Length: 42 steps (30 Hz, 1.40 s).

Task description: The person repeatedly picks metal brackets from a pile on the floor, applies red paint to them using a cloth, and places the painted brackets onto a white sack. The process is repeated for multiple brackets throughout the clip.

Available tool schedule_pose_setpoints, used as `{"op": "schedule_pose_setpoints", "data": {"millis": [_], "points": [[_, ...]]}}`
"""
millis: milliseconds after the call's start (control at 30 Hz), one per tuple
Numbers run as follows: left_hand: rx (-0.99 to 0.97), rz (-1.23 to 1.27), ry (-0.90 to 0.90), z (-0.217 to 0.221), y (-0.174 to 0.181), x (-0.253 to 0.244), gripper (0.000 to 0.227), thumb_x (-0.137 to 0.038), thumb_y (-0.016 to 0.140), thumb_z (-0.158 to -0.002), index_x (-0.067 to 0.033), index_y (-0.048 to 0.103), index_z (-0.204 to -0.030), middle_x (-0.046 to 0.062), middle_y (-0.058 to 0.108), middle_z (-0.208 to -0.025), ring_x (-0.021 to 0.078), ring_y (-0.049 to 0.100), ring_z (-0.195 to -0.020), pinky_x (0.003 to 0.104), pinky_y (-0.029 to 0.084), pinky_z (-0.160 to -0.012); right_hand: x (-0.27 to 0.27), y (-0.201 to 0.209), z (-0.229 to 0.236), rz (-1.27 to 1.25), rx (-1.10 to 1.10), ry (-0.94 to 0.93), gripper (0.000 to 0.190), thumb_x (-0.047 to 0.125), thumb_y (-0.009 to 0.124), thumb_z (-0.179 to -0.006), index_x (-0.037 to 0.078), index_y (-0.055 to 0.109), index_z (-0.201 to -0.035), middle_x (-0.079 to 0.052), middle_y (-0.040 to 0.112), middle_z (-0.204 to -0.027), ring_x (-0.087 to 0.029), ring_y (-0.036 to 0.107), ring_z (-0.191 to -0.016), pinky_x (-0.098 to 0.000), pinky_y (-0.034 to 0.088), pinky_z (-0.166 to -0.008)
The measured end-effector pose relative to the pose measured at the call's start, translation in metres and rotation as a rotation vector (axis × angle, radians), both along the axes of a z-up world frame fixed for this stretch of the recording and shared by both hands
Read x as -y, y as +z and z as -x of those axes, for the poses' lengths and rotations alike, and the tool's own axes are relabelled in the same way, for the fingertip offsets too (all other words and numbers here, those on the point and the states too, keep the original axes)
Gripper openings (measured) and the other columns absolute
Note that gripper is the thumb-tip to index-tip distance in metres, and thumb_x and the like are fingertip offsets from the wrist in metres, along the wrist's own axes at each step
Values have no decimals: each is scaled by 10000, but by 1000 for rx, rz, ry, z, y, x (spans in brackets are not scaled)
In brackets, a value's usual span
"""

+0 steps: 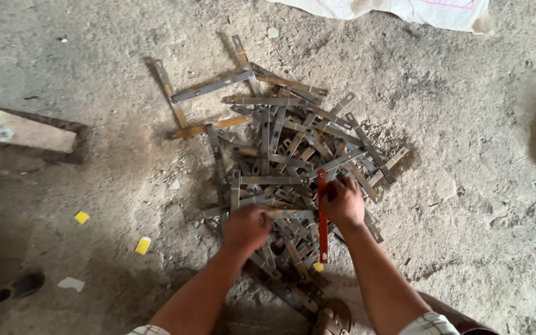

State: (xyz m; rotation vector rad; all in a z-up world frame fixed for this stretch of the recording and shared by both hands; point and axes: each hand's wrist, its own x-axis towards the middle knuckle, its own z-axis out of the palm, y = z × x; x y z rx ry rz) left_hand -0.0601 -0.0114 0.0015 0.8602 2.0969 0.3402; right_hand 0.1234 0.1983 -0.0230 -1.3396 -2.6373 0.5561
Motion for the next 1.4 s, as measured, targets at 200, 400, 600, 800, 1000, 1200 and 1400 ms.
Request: {"op": "schedule_pose_setpoints", "data": {"millis": [200, 400, 600, 800, 1000, 1200, 1400], "points": [[-154, 26, 434, 40, -108, 87, 528, -325, 750, -835, 24, 604, -1202, 237, 688, -1047, 412, 675, -979, 494, 548, -850, 54, -18, -11, 101, -61, -47, 207, 143, 721, -778, 145, 753, -982, -117, 655, -1124, -348, 669, -1054, -456, 580, -904], [-41, 88, -129, 30, -115, 102, 437, -270, 697, -815, -94, 693, -1215, 169, 743, -1100, 372, 714, -1044, 460, 577, -917, 84, -42, 18, 346, 42, -87, 226, 162, 669, -882, 159, 723, -1101, -144, 679, -1155, -330, 705, -1000, -431, 591, -902], [365, 187, 530, 18, -38, 80, 518, -310, 740, -887, -34, 574, -1292, 204, 681, -1206, 408, 716, -1097, 510, 594, -973, 137, -26, 76, 287, -339, 235, 189, 119, 725, -811, 113, 753, -998, -137, 736, -1081, -334, 677, -1081, -426, 569, -962], [-182, 248, 75, 13, -60, 73, 619, -424, 746, -879, -27, 552, -1312, 214, 668, -1236, 371, 647, -1171, 462, 539, -1002, 99, -12, 25, 331, -193, 0, 312, 68, 631, -858, 198, 758, -1111, -113, 679, -1214, -321, 653, -1113, -408, 560, -939], [-245, 192, 151, 9, -102, 73, 548, -256, 754, -831, -19, 561, -1286, 231, 637, -1225, 402, 660, -1118, 467, 567, -936, 47, -25, -24, 170, -69, -106, 272, 146, 705, -849, 136, 731, -1120, -141, 604, -1235, -371, 604, -1136, -466, 529, -973], [328, 130, 502, 6, 1, 61, 511, -134, 673, -900, -97, 496, -1377, 212, 740, -1066, 364, 743, -899, 472, 614, -738, 83, -35, 17, 196, -268, -75, 267, 97, 694, -791, 91, 740, -1054, -198, 641, -1130, -408, 614, -1050, -483, 546, -906], [-36, 6, 241, 10, 54, 70, 634, -121, 773, -905, -122, 451, -1451, 158, 750, -1044, 242, 741, -807, 354, 604, -645, 137, 7, 86, 233, -651, 118, 194, 45, 680, -757, 44, 738, -943, -185, 716, -1009, -358, 668, -996, -438, 588, -867]]}}
